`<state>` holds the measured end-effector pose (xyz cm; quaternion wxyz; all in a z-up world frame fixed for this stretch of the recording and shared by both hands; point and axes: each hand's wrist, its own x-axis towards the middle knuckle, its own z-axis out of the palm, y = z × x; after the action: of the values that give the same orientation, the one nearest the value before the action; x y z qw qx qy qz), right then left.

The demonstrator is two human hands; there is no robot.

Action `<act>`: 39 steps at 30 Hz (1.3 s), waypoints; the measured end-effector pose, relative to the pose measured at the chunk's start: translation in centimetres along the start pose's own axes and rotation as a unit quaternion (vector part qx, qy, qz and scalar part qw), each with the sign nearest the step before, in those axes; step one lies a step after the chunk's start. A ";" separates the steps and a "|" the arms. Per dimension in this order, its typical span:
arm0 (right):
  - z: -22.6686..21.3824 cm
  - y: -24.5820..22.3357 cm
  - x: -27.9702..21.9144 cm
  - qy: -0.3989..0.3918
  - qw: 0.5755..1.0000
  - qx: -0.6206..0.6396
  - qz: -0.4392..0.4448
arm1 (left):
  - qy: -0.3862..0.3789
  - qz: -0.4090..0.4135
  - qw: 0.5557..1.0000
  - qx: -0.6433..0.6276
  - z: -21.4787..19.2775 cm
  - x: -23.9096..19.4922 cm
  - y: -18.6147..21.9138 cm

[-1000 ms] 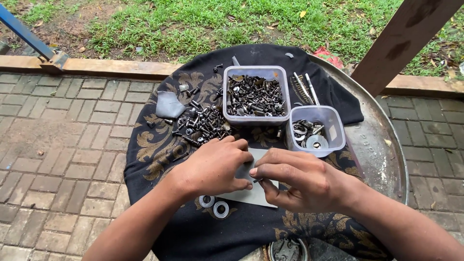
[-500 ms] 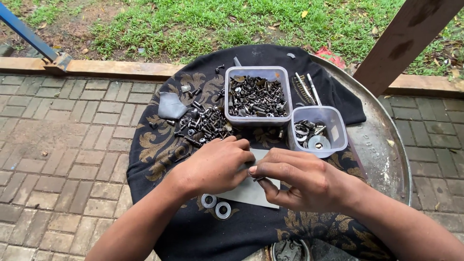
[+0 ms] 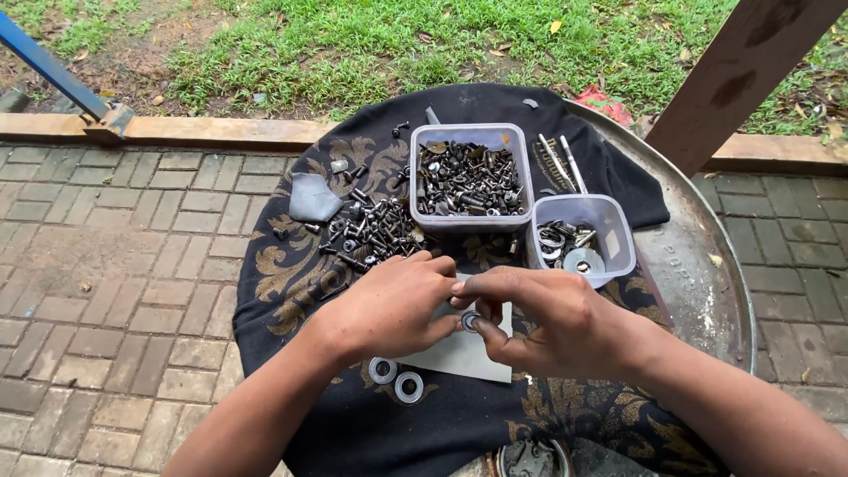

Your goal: The person sands metal washers one at a time on a small abrasive sheet placed on a table. They pick each washer from a pile, rub it on the sheet, and place it into a plastic container. The process is repeated for multiple washers.

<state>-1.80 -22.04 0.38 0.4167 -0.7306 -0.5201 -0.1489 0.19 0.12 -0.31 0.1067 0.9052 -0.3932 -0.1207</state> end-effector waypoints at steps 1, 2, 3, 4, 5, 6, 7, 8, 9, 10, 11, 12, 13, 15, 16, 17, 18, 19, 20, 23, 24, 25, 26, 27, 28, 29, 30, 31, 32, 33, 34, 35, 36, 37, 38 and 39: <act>-0.1 0.0 0.0 0.000 1.000 0.001 0.002 | -0.002 0.001 1.000 -0.001 0.0 0.0 0.0; -0.1 0.0 0.1 -0.002 1.000 0.009 0.004 | 0.002 0.002 1.000 -0.001 0.1 0.0 0.0; -0.1 0.1 0.2 -0.005 1.000 0.017 0.005 | 0.007 0.002 1.000 0.000 0.1 0.0 -0.1; -0.1 0.0 0.2 -0.005 1.000 0.018 0.006 | 0.007 0.001 1.000 -0.001 0.1 -0.1 0.0; -0.1 0.0 0.2 -0.006 1.000 0.020 0.009 | 0.000 -0.004 1.000 -0.001 0.1 0.0 0.0; -0.1 0.0 0.3 -0.006 1.000 0.021 0.012 | -0.006 -0.009 1.000 0.000 0.0 0.0 0.0; -0.2 0.0 0.3 -0.006 1.000 0.021 0.009 | -0.004 -0.010 1.000 0.001 -0.1 -0.1 0.1; -0.3 0.0 0.3 -0.008 1.000 0.022 0.014 | -0.009 -0.010 1.000 0.001 -0.2 -0.1 0.1; -0.3 0.0 0.2 -0.009 1.000 0.023 0.020 | -0.015 -0.010 1.000 0.002 -0.3 -0.1 0.2; -0.4 0.0 0.4 -0.009 1.000 0.022 0.017 | -0.013 -0.010 1.000 0.003 -0.5 -0.1 0.1; -0.4 -0.1 0.4 -0.001 0.999 0.021 0.030 | -0.012 -0.011 1.000 0.001 -0.5 -0.1 0.2; -0.4 -0.1 0.4 0.006 0.999 0.020 0.042 | -0.011 -0.012 1.000 -0.002 -0.5 0.0 0.2; -0.5 -0.1 0.4 0.006 0.999 0.021 0.044 | -0.012 -0.011 1.000 -0.003 -0.4 0.1 0.1; -0.7 -0.1 0.6 0.006 0.994 0.074 0.079 | 0.030 -0.003 0.999 -0.017 -0.2 0.2 -0.1; -0.5 -0.2 0.5 0.006 0.994 0.075 0.080 | 0.028 -0.003 0.999 -0.017 -0.5 0.1 0.0; -0.6 -0.2 0.5 0.015 0.989 0.103 0.102 | 0.042 -0.022 0.999 -0.021 -0.8 0.1 0.2; -0.6 -0.2 0.5 0.023 0.983 0.131 0.123 | 0.055 -0.042 0.997 -0.024 -1.2 0.1 0.3; -0.7 -0.2 0.6 0.023 0.984 0.131 0.122 | 0.056 -0.042 0.997 -0.024 -1.2 0.1 0.2; -0.8 -0.3 0.6 0.030 0.979 0.144 0.143 | 0.108 -0.055 0.992 -0.026 -1.2 0.2 0.1; -0.9 -0.1 0.7 0.044 0.969 0.167 0.179 | 0.191 -0.094 0.976 -0.051 -2.1 0.2 0.3; -0.9 0.0 0.6 0.051 0.963 0.176 0.196 | 0.221 -0.120 0.965 -0.077 -2.5 0.3 0.5; -1.1 -0.1 0.8 0.051 0.963 0.176 0.197 | 0.220 -0.120 0.965 -0.077 -2.3 0.4 0.5; -1.2 -0.1 0.9 0.053 0.963 0.175 0.197 | 0.273 -0.107 0.953 -0.080 -2.2 0.5 0.4; -1.2 -0.2 1.1 0.056 0.963 0.175 0.198 | 0.323 -0.094 0.938 -0.081 -2.1 0.4 0.4; -1.1 -0.2 1.1 0.056 0.962 0.177 0.199 | 0.322 -0.095 0.938 -0.082 -2.0 0.3 0.6; -1.1 -0.3 1.2 0.061 0.960 0.179 0.206 | 0.353 -0.072 0.929 -0.085 -2.1 0.3 0.7; -1.1 -0.3 1.3 0.066 0.958 0.181 0.214 | 0.384 -0.049 0.918 -0.087 -2.2 0.2 0.9; -1.0 -0.2 1.2 0.065 0.959 0.179 0.211 | 0.386 -0.048 0.917 -0.085 -2.1 0.2 1.0; -1.0 -0.2 1.1 0.071 0.954 0.192 0.220 | 0.404 -0.032 0.910 -0.087 -2.1 0.1 1.2; -0.8 -0.1 1.1 0.078 0.948 0.206 0.229 | 0.420 -0.016 0.903 -0.088 -2.1 0.0 1.3; -0.8 -0.2 1.2 0.078 0.949 0.205 0.227 | 0.421 -0.016 0.903 -0.087 -2.1 0.0 1.4; -0.8 -0.2 1.2 0.081 0.947 0.209 0.231 | 0.442 0.003 0.893 -0.088 -2.0 0.0 1.4; -0.8 -0.2 1.2 0.085 0.945 0.212 0.236 | 0.462 0.021 0.882 -0.089 -1.9 0.1 1.5; -0.8 -0.2 1.2 0.085 0.945 0.211 0.236 | 0.462 0.022 0.882 -0.089 -1.7 0.1 1.6; -0.7 -0.2 1.2 0.087 0.945 0.208 0.239 | 0.472 0.027 0.877 -0.081 -1.5 0.2 1.6; -0.6 -0.2 1.2 0.089 0.944 0.205 0.242 | 0.482 0.030 0.873 -0.072 -1.2 0.2 1.6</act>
<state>-1.33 -21.75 1.58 0.6259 -0.7167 -0.3076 0.0015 -0.38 -1.00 1.28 0.3514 0.8287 -0.3106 0.3056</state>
